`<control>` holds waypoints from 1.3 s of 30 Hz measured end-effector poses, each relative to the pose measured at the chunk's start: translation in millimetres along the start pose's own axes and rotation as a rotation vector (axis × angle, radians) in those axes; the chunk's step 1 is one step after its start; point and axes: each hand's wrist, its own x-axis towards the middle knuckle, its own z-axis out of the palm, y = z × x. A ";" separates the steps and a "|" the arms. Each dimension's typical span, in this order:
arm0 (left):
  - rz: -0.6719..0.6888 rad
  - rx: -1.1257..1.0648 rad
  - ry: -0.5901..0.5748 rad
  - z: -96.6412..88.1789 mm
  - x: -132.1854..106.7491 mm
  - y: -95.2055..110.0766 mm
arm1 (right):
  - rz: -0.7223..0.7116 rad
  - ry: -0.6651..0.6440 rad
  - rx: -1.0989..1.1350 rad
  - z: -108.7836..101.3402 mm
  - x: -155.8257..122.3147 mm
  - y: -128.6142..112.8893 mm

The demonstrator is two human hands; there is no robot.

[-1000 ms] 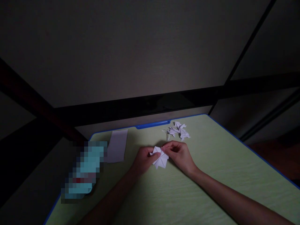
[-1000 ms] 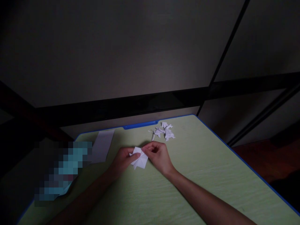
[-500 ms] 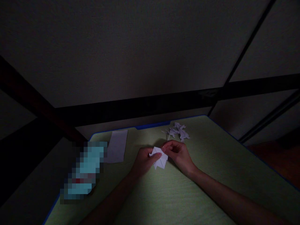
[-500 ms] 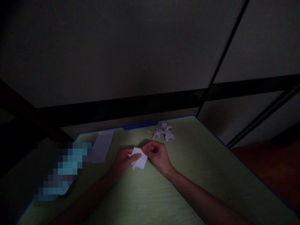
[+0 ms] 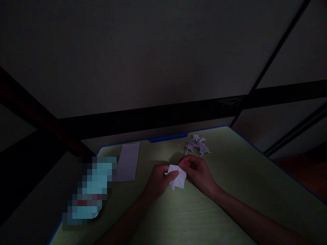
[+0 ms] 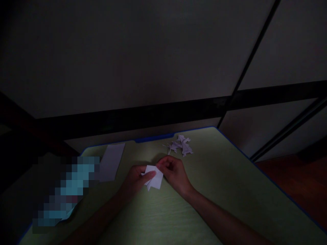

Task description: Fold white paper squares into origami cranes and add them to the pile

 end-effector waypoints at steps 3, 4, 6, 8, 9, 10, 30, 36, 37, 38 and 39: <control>0.010 0.028 -0.004 0.1 1.1 -0.8 | -0.030 -0.007 -0.029 -1.6 0.0 1.3; 0.015 0.040 -0.005 0.2 1.5 -1.3 | -0.040 -0.005 -0.042 -1.8 -0.2 1.5; 0.026 0.064 -0.001 0.7 2.1 -2.5 | -0.060 0.002 -0.070 -1.7 -0.8 1.6; 0.032 0.078 0.012 1.3 2.3 -3.4 | -0.084 0.010 -0.086 -1.1 -1.7 1.4; 0.033 0.077 0.017 1.6 2.3 -3.5 | -0.101 0.010 -0.087 -0.7 -2.1 1.3; 0.031 0.070 0.022 1.8 2.1 -3.4 | -0.123 0.004 -0.081 -0.5 -2.5 1.2; 0.017 0.028 -0.015 1.9 2.7 -1.2 | -0.138 -0.027 -0.153 0.1 -3.8 1.5; 0.027 0.007 -0.009 4.1 4.3 -3.9 | -0.166 -0.035 -0.206 1.0 -3.8 2.3; 0.026 0.000 -0.007 4.5 4.3 -4.2 | -0.167 -0.036 -0.208 1.1 -4.2 2.2; 0.024 -0.008 -0.006 4.9 4.1 -4.3 | -0.165 -0.037 -0.211 1.3 -4.4 2.0; 0.021 -0.017 -0.005 5.2 3.9 -4.3 | -0.161 -0.041 -0.215 1.4 -4.5 1.7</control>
